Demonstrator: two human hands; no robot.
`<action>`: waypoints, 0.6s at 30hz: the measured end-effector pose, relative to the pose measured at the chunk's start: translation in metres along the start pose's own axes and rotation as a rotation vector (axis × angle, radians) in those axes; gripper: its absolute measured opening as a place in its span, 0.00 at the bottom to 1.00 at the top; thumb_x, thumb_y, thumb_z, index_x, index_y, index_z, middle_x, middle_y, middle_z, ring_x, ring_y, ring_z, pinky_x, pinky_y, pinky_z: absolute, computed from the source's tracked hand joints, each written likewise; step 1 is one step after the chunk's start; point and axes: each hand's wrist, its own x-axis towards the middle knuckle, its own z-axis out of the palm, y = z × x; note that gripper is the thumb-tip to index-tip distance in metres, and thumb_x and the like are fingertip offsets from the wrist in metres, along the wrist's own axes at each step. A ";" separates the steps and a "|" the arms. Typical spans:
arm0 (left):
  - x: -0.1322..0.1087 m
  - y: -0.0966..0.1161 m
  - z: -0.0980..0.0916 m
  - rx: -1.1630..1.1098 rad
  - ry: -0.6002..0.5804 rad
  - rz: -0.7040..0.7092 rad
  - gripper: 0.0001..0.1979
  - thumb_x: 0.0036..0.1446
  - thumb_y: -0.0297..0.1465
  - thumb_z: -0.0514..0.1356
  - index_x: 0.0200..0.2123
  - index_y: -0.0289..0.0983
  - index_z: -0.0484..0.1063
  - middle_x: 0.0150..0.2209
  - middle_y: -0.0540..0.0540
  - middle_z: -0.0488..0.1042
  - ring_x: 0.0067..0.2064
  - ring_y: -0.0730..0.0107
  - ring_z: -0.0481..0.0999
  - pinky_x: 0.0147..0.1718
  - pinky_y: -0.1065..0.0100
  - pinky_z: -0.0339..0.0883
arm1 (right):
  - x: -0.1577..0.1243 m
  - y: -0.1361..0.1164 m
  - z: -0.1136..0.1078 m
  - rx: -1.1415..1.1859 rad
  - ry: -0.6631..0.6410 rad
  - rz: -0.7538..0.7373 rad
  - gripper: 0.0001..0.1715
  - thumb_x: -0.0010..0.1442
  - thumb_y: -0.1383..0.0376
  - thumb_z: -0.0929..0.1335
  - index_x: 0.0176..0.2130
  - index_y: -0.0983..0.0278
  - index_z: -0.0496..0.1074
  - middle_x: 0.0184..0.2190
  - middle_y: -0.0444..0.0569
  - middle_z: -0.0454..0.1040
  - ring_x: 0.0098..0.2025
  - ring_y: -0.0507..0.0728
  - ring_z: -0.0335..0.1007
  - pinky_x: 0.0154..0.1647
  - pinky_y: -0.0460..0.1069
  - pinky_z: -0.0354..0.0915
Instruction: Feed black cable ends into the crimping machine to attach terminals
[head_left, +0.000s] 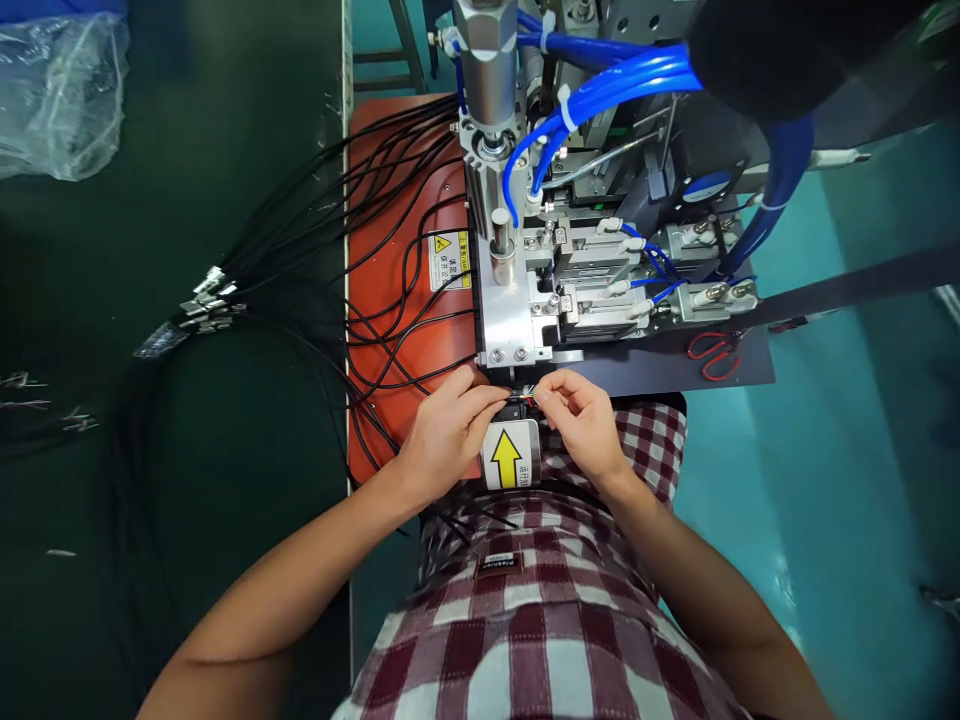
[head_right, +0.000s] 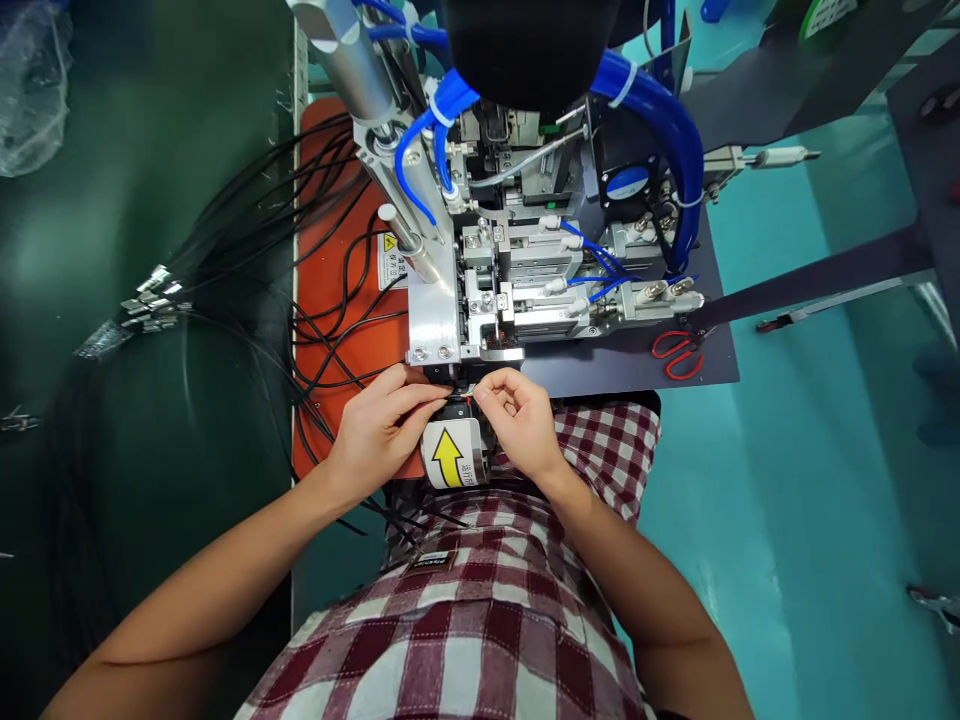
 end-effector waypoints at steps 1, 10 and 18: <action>0.000 -0.003 0.002 0.024 0.008 0.025 0.09 0.63 0.26 0.55 0.40 0.34 0.75 0.32 0.46 0.70 0.35 0.71 0.71 0.34 0.70 0.68 | 0.002 0.002 0.000 0.009 0.003 0.006 0.12 0.57 0.59 0.70 0.29 0.64 0.68 0.23 0.41 0.64 0.22 0.48 0.53 0.23 0.46 0.52; -0.001 -0.011 0.004 0.108 -0.057 0.128 0.12 0.64 0.26 0.53 0.46 0.36 0.74 0.39 0.41 0.74 0.42 0.65 0.74 0.40 0.65 0.70 | 0.006 0.005 0.001 -0.022 0.043 0.040 0.12 0.55 0.57 0.70 0.29 0.64 0.69 0.24 0.42 0.66 0.23 0.48 0.55 0.24 0.45 0.55; 0.001 -0.010 0.004 0.243 -0.019 0.205 0.12 0.63 0.26 0.53 0.43 0.35 0.76 0.36 0.42 0.74 0.36 0.65 0.71 0.34 0.65 0.63 | 0.005 0.006 -0.001 -0.042 0.055 0.045 0.12 0.55 0.57 0.70 0.29 0.63 0.69 0.23 0.42 0.66 0.23 0.49 0.55 0.24 0.46 0.55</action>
